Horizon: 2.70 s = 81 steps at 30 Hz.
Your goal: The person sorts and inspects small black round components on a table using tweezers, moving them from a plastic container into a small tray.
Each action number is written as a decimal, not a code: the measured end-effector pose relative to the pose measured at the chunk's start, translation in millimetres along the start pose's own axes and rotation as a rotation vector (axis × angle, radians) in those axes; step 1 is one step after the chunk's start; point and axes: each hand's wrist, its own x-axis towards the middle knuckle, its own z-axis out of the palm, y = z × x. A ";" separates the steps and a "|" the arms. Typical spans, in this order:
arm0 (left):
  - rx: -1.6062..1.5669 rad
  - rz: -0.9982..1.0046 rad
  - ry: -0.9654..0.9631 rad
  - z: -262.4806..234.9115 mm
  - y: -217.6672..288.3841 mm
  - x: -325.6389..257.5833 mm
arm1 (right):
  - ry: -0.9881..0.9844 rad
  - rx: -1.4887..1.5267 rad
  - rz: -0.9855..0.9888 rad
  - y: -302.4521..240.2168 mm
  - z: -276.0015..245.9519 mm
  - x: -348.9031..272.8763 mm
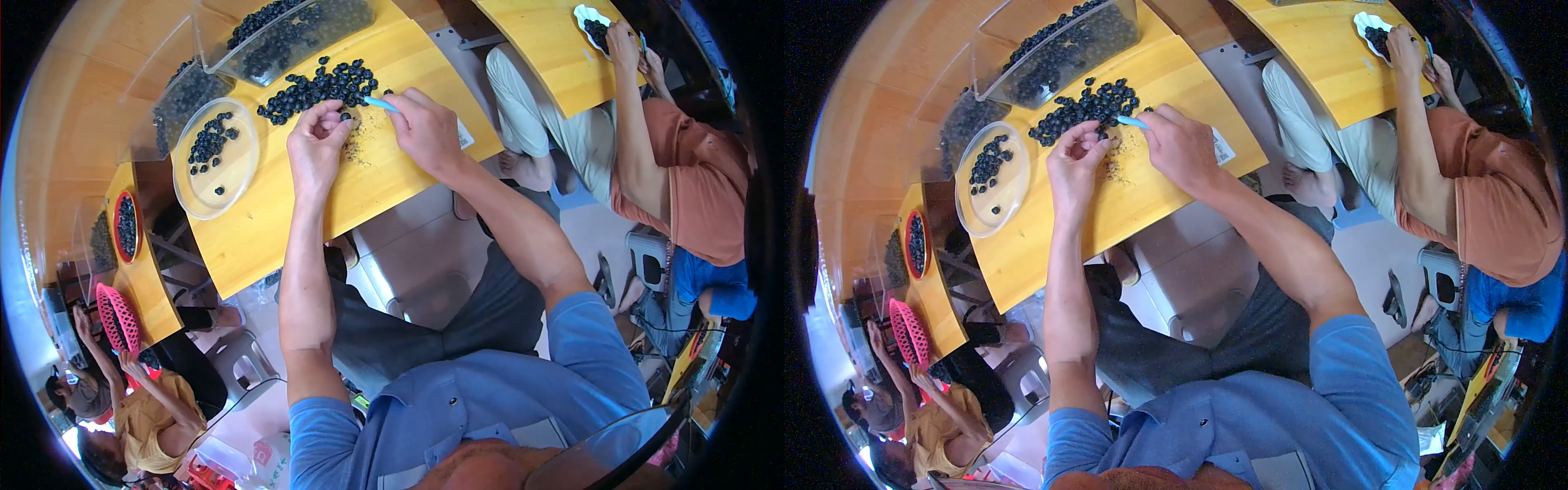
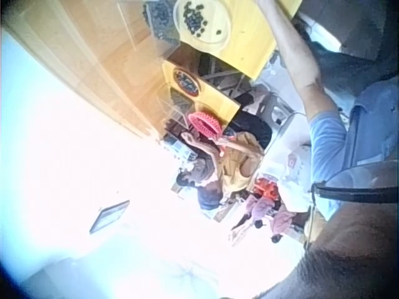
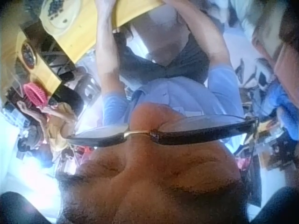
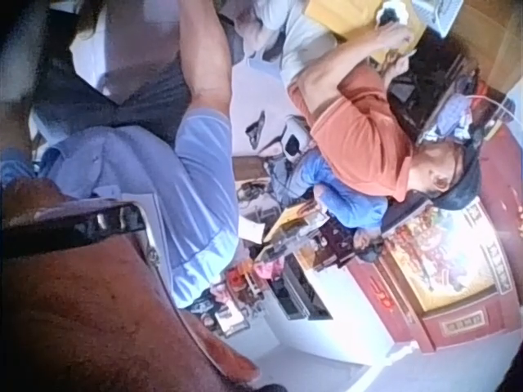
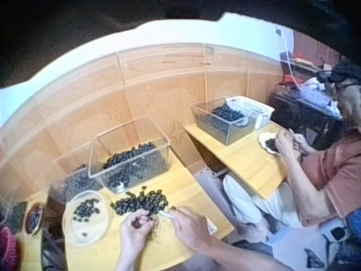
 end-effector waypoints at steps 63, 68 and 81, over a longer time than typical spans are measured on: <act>0.715 0.489 0.142 -26.1 -5.7 6.8 | -0.027 0.021 -0.082 -4.8 6.7 -5.5; 0.781 0.399 0.091 -4.4 -3.1 10.9 | -0.019 0.033 -0.078 -4.5 6.3 -5.3; 0.391 0.132 0.149 -8.1 -5.6 5.3 | -0.056 0.024 -0.076 -1.7 7.4 -6.6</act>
